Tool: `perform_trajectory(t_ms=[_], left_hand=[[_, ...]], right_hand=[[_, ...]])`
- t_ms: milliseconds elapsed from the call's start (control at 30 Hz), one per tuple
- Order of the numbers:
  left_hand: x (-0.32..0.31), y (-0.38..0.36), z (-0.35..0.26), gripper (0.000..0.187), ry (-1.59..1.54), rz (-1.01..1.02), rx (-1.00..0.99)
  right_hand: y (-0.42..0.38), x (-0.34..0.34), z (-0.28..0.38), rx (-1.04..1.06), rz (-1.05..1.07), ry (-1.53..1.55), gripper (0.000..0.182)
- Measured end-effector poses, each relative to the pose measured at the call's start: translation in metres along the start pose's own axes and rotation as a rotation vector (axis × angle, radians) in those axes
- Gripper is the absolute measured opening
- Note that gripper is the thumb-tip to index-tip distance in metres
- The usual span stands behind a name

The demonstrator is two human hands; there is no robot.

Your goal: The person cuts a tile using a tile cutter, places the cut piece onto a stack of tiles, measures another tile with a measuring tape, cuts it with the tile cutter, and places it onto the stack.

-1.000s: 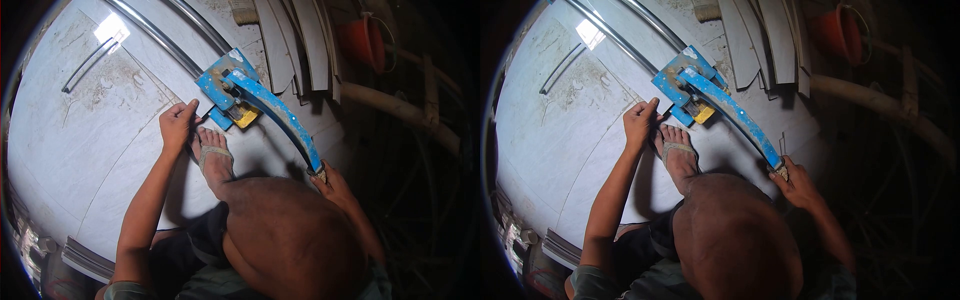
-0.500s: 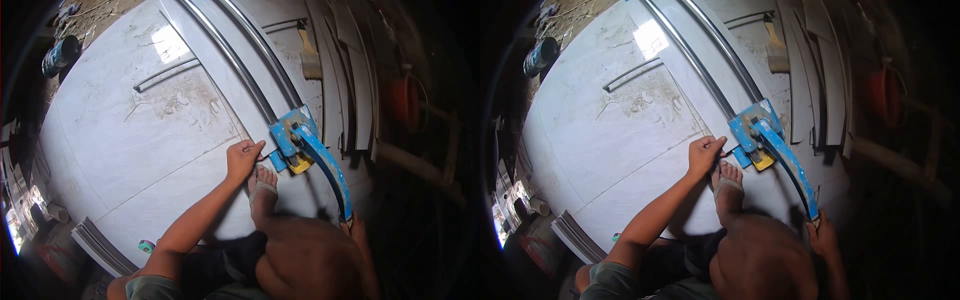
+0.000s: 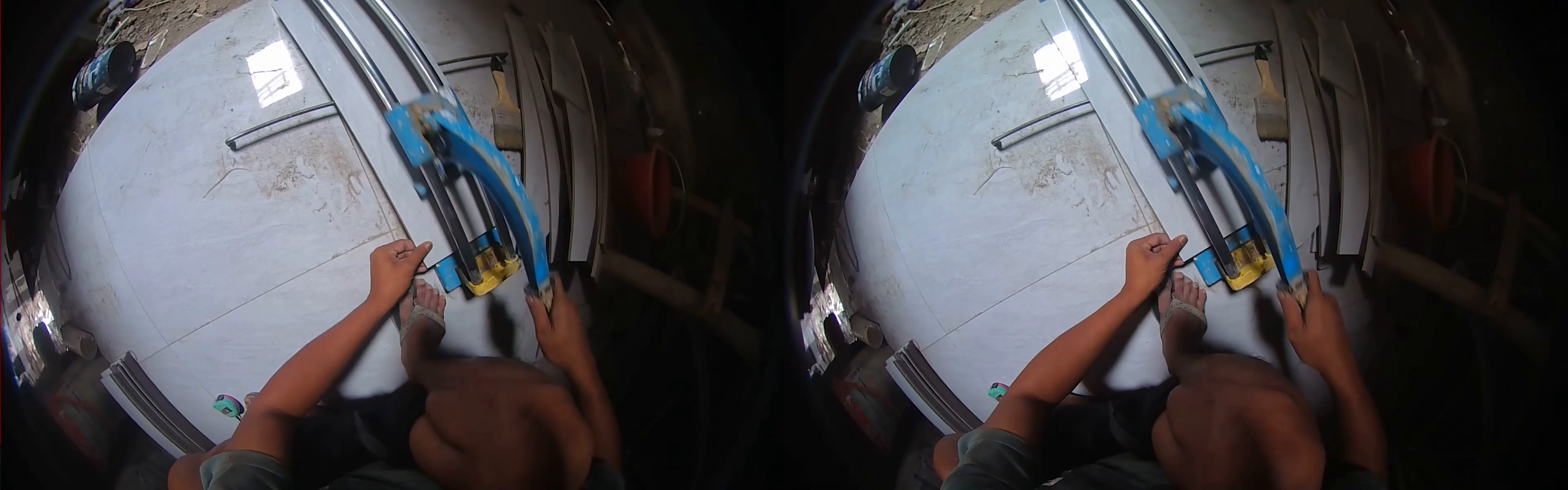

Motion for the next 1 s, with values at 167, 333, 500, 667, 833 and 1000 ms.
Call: perform_trajectory(t_ms=[167,333,500,667,833,1000], left_hand=[[0.000,-0.003,-0.005,0.033,0.014,-0.012,-0.009],[-0.001,-0.006,-0.010,0.032,0.024,-0.026,-0.010],[0.000,-0.005,-0.006,0.032,0.035,-0.026,-0.006],[-0.001,-0.008,-0.006,0.035,0.039,-0.029,-0.004],[0.001,-0.003,-0.003,0.036,0.057,-0.030,-0.001],[-0.001,-0.005,-0.007,0.036,0.046,-0.034,-0.018]], right_hand=[[0.100,0.014,0.062,0.193,-0.125,-0.065,0.040],[0.213,0.037,0.132,0.363,-0.169,-0.217,0.047],[0.337,0.058,0.188,0.320,-0.066,-0.377,0.053],[0.354,0.029,0.209,0.566,-0.154,-0.368,0.054],[0.338,0.006,0.184,0.247,-0.230,-0.128,0.050],[0.348,0.039,0.212,0.412,-0.030,-0.302,0.057]])
Point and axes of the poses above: each hand's wrist, its own y-axis towards the middle knuckle, its own x-axis out of the back of the hand, z = x × y, the point moved 4 cm from there along y, towards the middle knuckle, and after that the axes turned 15 degrees about x, right-handed, at the moved point
